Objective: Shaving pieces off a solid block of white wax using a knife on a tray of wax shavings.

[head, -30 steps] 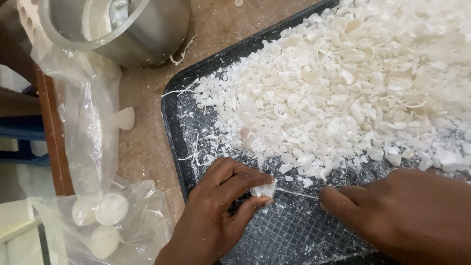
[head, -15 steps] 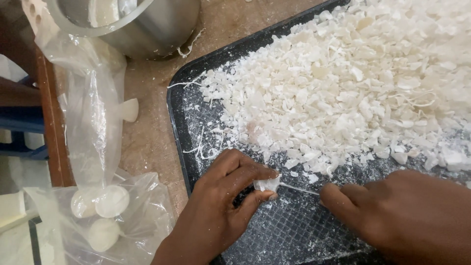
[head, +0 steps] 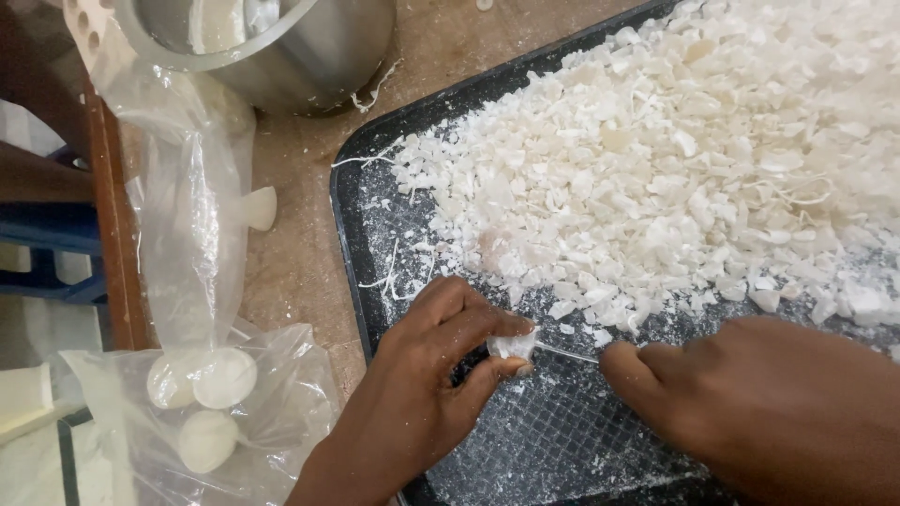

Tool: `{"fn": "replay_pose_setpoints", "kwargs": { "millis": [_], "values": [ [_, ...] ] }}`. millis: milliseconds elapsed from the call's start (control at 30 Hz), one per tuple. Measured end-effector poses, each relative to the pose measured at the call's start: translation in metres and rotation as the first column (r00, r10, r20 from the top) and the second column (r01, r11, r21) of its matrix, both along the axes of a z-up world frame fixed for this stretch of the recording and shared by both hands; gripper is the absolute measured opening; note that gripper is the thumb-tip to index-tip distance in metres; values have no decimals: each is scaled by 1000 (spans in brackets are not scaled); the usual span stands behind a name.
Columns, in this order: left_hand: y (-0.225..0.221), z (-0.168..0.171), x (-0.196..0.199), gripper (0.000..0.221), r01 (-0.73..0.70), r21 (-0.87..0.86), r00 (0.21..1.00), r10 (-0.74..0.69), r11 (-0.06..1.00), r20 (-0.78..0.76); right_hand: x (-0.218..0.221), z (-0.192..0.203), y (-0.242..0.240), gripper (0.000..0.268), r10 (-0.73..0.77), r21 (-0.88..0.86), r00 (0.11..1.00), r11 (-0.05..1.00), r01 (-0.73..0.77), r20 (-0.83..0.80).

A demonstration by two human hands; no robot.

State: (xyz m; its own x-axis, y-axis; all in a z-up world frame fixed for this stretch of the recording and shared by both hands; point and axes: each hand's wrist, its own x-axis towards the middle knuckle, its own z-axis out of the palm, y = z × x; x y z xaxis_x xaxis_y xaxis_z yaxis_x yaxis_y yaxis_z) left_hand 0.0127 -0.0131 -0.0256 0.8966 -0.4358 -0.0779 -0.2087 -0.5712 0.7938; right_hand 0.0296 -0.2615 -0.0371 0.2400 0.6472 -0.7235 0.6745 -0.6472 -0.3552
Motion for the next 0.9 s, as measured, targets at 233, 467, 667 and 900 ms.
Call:
{"fn": "replay_pose_setpoints", "kwargs": {
  "millis": [233, 467, 667, 900],
  "values": [
    [0, 0, 1, 27, 21, 18, 998, -22, 1000, 66, 1, -2, 4, 51, 45, 28, 997, 999, -46, 64],
    [2, -1, 3, 28, 55, 27, 996, -56, 998, 63, 2, -24, -13, 83, -15, 206, 996, 979, -3, 89],
    [5, -6, 1, 33, -21, 36, 999, 22, 999, -33, 22, 10, 13, 35, -123, -55, 992, 991, 123, -1],
    [7, -2, 2, 40, -36, 22, 992, 39, 999, -124, 31, 15, 14, 26, -212, -128, 975, 971, 204, -58]
  ]
}}
